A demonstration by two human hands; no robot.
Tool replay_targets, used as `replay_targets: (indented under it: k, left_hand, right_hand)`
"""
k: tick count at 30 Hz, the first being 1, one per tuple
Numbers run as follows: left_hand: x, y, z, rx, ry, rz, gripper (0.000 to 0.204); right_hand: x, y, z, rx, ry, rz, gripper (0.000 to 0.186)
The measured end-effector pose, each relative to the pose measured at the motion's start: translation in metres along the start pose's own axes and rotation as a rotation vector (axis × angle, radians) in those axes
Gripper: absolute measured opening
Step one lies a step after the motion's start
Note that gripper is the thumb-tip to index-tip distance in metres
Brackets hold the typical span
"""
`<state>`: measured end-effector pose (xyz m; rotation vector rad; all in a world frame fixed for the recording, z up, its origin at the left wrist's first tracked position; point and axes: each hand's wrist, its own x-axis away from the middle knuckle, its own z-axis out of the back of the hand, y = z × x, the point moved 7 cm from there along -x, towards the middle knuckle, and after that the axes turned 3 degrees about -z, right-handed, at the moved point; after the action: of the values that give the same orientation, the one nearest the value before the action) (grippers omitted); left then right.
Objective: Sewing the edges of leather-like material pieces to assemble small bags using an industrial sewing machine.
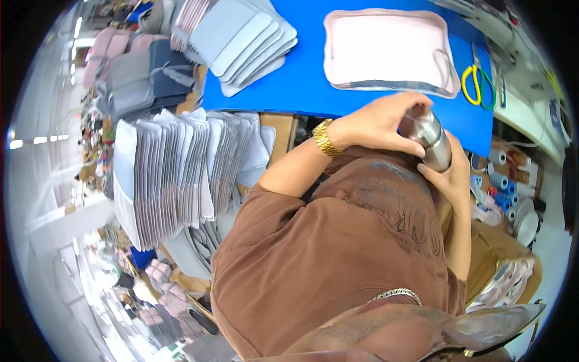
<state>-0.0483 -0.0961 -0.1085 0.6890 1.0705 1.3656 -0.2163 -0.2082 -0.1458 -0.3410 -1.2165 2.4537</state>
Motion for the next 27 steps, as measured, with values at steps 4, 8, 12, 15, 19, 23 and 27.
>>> replay_targets:
  k: [4,8,12,15,19,23,27]
  left_hand:
    - [0.0,0.002,-0.012,-0.138,-0.083,0.056,0.081]
    - [0.0,-0.022,-0.024,-0.147,-0.046,0.405,0.075]
    - [-0.005,-0.027,-0.038,-0.071,-0.079,0.402,0.071]
    - [-0.011,-0.008,-0.051,-0.116,-0.198,0.116,0.072]
    - [-0.016,-0.004,-0.052,-0.134,-0.23,0.127,0.074]
    - [-0.019,0.003,-0.052,-0.081,-0.239,0.117,0.077]
    - [-0.019,0.015,-0.043,-0.182,-0.165,0.021,0.075]
  right_hand:
    - [0.007,0.001,0.0,0.001,-0.045,-0.03,0.083]
    - [0.019,0.002,0.003,0.339,0.107,0.021,0.089]
    - [0.028,0.011,0.004,0.384,0.104,-0.021,0.092]
    - [0.036,0.016,0.008,0.212,0.044,-0.059,0.09]
    - [0.045,0.019,0.011,0.134,0.038,-0.088,0.088]
    - [0.047,0.019,0.016,0.127,0.072,-0.082,0.088]
    - [0.048,0.017,0.019,0.071,0.077,-0.105,0.087]
